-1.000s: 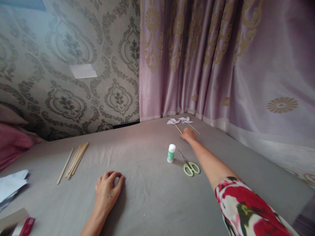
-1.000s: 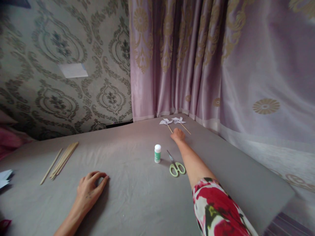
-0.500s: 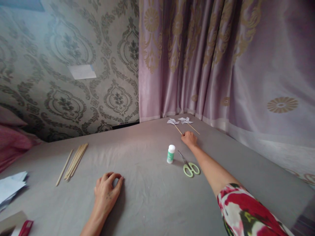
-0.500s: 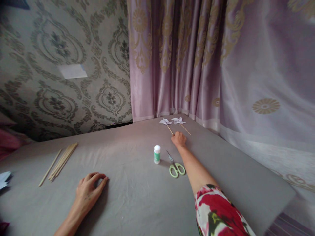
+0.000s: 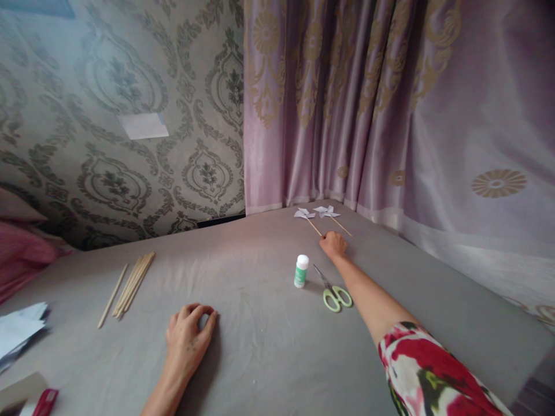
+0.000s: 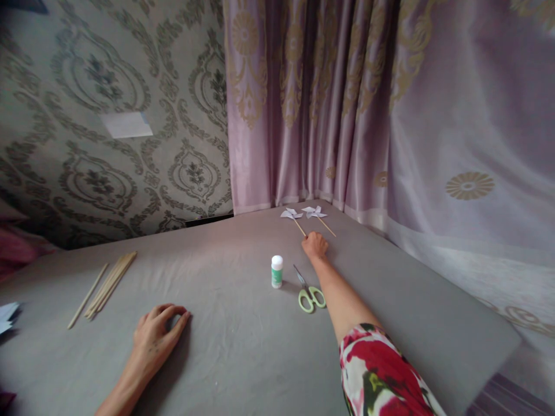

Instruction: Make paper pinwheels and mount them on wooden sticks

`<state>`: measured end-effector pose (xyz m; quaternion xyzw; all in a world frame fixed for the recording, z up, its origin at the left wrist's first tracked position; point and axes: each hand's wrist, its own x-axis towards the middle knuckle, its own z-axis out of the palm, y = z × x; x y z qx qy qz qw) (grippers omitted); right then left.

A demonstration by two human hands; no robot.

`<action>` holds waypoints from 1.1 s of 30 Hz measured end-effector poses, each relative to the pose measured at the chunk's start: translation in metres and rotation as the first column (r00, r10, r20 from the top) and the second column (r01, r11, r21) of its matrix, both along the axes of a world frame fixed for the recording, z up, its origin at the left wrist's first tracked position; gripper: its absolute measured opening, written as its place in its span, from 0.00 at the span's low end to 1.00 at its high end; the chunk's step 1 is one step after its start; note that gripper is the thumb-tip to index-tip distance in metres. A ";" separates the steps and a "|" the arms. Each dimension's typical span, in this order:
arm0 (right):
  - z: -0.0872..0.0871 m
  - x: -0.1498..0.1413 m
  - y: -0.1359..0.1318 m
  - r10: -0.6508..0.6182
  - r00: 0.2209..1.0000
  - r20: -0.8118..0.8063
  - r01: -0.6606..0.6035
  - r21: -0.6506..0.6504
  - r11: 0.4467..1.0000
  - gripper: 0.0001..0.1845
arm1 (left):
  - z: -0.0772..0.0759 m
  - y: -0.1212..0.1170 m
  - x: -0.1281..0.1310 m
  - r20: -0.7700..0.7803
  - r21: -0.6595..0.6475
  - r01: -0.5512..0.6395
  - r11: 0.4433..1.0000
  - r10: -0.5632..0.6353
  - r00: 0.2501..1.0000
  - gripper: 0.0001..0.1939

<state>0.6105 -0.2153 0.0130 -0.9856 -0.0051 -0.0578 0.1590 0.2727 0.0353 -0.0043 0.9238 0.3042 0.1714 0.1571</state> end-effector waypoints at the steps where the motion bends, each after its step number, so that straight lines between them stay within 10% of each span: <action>1: 0.000 0.000 0.000 -0.004 1.000 0.001 0.004 0.001 1.000 0.17 | 0.000 0.000 0.000 0.002 0.003 0.000 1.000 0.000 1.000 0.15; 33: -0.004 -0.004 -0.004 -0.005 1.000 -0.009 0.006 0.051 0.999 0.17 | 0.006 -0.005 -0.001 -0.035 -0.017 -0.013 1.000 0.013 0.999 0.13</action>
